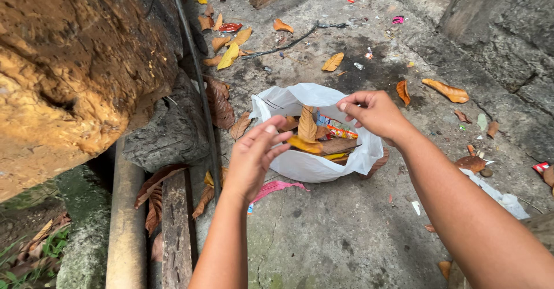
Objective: The person picks up dry leaves, wrappers, and debris from the ground by hand and places them into a white plastic bag.
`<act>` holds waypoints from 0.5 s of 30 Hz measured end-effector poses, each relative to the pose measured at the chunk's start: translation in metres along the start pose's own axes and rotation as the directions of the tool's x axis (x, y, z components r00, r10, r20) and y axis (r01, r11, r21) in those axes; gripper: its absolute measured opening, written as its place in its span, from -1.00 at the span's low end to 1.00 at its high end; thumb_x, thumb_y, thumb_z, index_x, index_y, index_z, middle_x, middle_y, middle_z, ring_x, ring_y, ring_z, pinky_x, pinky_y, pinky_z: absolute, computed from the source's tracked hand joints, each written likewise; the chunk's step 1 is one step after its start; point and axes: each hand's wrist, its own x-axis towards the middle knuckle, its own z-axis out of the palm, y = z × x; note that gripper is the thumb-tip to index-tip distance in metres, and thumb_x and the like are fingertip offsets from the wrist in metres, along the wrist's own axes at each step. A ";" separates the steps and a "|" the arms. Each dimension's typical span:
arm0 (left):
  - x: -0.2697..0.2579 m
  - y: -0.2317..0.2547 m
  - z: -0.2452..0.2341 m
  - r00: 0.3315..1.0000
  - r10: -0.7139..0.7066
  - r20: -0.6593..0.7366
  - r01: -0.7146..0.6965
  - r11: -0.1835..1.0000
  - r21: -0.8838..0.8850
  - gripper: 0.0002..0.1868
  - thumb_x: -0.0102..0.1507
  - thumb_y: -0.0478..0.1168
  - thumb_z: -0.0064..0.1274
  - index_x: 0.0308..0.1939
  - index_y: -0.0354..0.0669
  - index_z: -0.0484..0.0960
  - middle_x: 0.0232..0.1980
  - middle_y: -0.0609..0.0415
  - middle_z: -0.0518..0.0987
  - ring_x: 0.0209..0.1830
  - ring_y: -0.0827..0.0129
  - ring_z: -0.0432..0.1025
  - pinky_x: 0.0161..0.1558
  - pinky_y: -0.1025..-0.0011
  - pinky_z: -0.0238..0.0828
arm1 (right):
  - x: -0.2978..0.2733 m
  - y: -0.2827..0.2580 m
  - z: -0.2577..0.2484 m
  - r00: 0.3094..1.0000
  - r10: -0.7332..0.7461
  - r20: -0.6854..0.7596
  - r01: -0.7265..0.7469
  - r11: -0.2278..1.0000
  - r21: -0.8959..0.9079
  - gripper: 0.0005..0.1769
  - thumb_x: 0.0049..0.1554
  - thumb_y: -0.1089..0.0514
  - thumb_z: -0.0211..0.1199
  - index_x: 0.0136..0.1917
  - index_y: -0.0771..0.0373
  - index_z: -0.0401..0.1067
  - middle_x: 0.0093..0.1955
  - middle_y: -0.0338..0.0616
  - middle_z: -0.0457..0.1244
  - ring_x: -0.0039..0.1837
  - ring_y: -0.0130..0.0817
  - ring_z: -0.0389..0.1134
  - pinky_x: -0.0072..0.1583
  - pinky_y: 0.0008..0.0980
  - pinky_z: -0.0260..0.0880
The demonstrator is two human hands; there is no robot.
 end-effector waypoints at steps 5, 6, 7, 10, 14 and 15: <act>-0.001 -0.005 -0.039 0.974 0.020 -0.224 -0.024 1.000 -0.015 -0.66 0.40 -0.21 0.07 0.16 -0.39 0.63 -0.05 0.05 0.54 -0.26 0.50 0.39 -0.16 0.43 0.37 | -0.007 0.006 0.007 0.867 -0.011 0.499 0.033 0.999 -0.035 -0.77 0.10 0.10 0.30 -0.02 0.21 0.63 -0.06 -0.24 0.50 -0.03 -0.48 0.49 -0.12 -0.39 0.50; -0.002 -0.008 -0.045 0.974 0.020 -0.224 -0.024 1.000 -0.016 -0.66 0.40 -0.21 0.07 0.16 -0.39 0.63 -0.05 0.05 0.54 -0.26 0.50 0.39 -0.16 0.43 0.37 | -0.010 0.008 0.012 0.866 -0.011 0.500 0.033 0.999 -0.036 -0.77 0.10 0.10 0.30 -0.02 0.21 0.63 -0.06 -0.24 0.50 -0.03 -0.48 0.49 -0.12 -0.39 0.50; -0.003 -0.011 -0.050 0.973 0.025 -0.227 -0.031 0.999 -0.022 -0.69 0.41 -0.18 0.07 0.10 -0.36 0.65 -0.12 0.09 0.51 -0.27 0.49 0.35 -0.19 0.43 0.34 | -0.012 0.013 0.019 0.742 0.026 0.670 0.052 0.994 -0.096 -0.75 0.11 0.11 0.27 0.00 0.22 0.63 -0.02 -0.24 0.48 -0.01 -0.46 0.50 -0.08 -0.39 0.55; -0.004 -0.014 -0.053 0.971 0.033 -0.237 -0.007 0.994 0.110 -0.69 0.37 -0.12 0.07 0.04 -0.25 0.70 -0.04 0.08 0.53 -0.17 0.48 0.34 -0.14 0.41 0.32 | -0.022 0.042 0.056 0.453 0.202 0.869 0.087 0.959 -0.268 -0.71 0.14 0.10 0.28 0.12 0.17 0.61 0.09 -0.23 0.47 0.04 -0.49 0.49 0.01 -0.43 0.55; -0.004 -0.008 -0.035 0.987 0.052 -0.154 0.016 0.910 0.413 -0.66 0.28 -0.03 0.05 0.06 0.02 0.74 0.51 0.10 0.31 0.37 0.29 0.37 0.24 0.27 0.34 | -0.028 0.107 0.132 0.444 0.258 0.858 0.356 0.828 -0.433 -0.56 0.10 -0.05 0.32 0.17 0.21 0.58 0.07 -0.09 0.47 0.06 -0.24 0.48 0.13 -0.26 0.47; -0.004 -0.007 -0.030 0.987 0.050 -0.152 0.018 0.909 0.415 -0.66 0.28 -0.03 0.05 0.06 0.02 0.74 0.51 0.10 0.31 0.37 0.29 0.37 0.24 0.27 0.34 | -0.030 0.125 0.148 0.505 0.252 0.826 0.384 0.791 -0.476 -0.55 0.10 -0.02 0.31 0.20 0.22 0.54 0.18 -0.03 0.42 0.18 -0.17 0.45 0.24 -0.25 0.41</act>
